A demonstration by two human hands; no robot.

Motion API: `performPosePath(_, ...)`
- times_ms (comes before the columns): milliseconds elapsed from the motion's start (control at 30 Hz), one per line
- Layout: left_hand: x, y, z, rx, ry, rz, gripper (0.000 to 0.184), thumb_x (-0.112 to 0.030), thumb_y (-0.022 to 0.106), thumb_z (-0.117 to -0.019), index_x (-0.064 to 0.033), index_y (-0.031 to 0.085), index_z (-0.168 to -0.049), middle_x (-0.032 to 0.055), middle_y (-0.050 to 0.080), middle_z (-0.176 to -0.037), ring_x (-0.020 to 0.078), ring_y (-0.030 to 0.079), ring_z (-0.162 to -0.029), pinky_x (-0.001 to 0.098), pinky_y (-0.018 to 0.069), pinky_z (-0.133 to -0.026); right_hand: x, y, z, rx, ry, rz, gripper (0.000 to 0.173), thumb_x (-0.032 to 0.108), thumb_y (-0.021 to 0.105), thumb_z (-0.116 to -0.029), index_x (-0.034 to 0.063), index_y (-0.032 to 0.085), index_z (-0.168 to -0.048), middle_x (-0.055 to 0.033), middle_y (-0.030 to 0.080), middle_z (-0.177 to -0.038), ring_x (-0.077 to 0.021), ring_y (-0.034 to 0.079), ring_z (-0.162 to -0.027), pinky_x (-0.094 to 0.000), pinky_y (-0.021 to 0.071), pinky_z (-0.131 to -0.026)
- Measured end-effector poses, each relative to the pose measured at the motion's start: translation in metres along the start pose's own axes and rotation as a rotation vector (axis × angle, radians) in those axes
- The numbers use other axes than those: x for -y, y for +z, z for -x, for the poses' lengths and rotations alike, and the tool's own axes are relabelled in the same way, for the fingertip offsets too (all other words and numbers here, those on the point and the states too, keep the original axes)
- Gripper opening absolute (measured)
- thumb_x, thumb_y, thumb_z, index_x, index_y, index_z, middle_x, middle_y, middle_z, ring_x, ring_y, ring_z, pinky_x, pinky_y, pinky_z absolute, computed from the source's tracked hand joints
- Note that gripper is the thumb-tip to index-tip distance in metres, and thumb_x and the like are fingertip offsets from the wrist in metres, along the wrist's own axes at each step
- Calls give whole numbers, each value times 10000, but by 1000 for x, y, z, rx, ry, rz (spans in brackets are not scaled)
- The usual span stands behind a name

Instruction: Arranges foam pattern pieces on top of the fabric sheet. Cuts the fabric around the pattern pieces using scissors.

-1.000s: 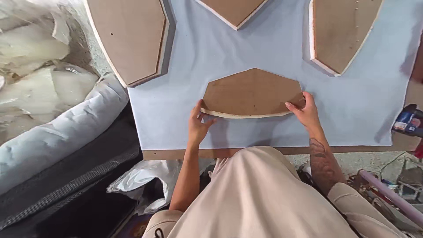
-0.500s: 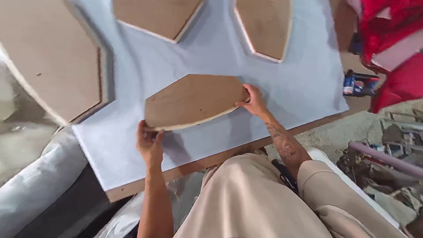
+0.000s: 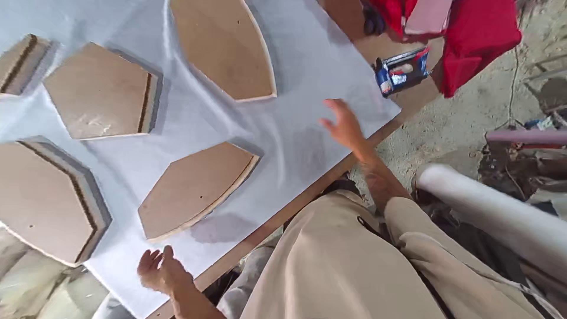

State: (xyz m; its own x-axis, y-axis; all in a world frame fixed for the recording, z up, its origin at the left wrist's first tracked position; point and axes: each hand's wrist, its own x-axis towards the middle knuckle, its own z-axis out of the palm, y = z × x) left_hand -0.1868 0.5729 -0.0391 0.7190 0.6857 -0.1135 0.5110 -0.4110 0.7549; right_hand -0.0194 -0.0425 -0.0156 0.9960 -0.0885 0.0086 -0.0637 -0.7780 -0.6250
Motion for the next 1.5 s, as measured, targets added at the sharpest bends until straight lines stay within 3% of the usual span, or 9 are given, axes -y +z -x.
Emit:
performPosePath(167,-81,113,148,344,-119,155,409,-160,546,-1048,54,525,-1396,149,689,-1197,183,710,-946,396,611,-851,-209,-156,-50,47,171,304,849,229,856,-831,167,422,-1558,-302,438,-1511,-550,439,-1360,-763,399,-1031)
performPosePath(333,-155,226,227,795,104,-135,362,-229,620,-1024,-73,637,-1349,86,706,-1256,177,712,-1081,399,600,-965,-296,-167,-95,266,-70,416,810,303,849,-838,265,466,-1551,-283,450,-1518,-539,437,-1373,-731,391,-1074)
performPosePath(467,-190,252,252,854,185,-199,366,-321,605,-1031,-109,662,-1323,85,705,-1226,171,697,-1087,406,584,-977,-249,-176,-131,117,123,399,788,35,820,-745,110,543,-1479,-365,439,-1472,-597,400,-1360,-769,368,-1065)
performPosePath(600,-215,288,215,595,70,24,397,-257,575,-1053,-24,593,-1375,104,699,-1260,174,704,-1094,392,598,-966,-184,-128,-229,-11,93,304,438,251,562,-972,45,603,-1356,-306,557,-1368,-494,561,-1244,-662,489,-979)
performPosePath(800,-280,394,52,142,-6,287,812,-501,632,-986,-26,314,-1563,183,474,-1529,247,521,-1371,429,480,-1114,-188,-82,-314,-14,303,511,802,464,608,-950,-105,401,-1476,-421,310,-1537,-608,366,-1389,-732,402,-1039)
performPosePath(967,-313,446,-68,-21,-55,247,1099,-564,838,-763,-4,332,-1562,229,531,-1469,348,494,-1382,485,427,-1152,-191,-94,-289,76,222,489,763,573,682,-916,-138,640,-1192,-379,607,-1259,-513,550,-1264,-626,399,-1109)
performPosePath(1167,-337,444,-68,205,-143,-19,975,-568,935,-607,-26,605,-1347,278,583,-1353,476,493,-1321,673,408,-1084,-202,-103,-276,156,244,363,504,338,867,-796,-71,724,-1051,-328,613,-1252,-468,557,-1233,-607,426,-1083)
performPosePath(1333,-334,458,-65,159,-142,-7,1034,-519,945,-628,-47,516,-1441,301,409,-1512,519,381,-1391,728,358,-1079,-224,-101,-265,111,10,207,310,163,846,-811,33,765,-1080,-266,509,-1485,-427,486,-1378,-576,427,-1125)
performPosePath(1500,-321,464,-42,38,-30,77,897,-526,832,-795,-72,478,-1484,244,478,-1492,442,456,-1373,654,401,-1097,-231,-113,-260,182,-5,337,268,163,799,-839,-6,759,-1043,-264,617,-1315,-441,562,-1259,-598,440,-1088)
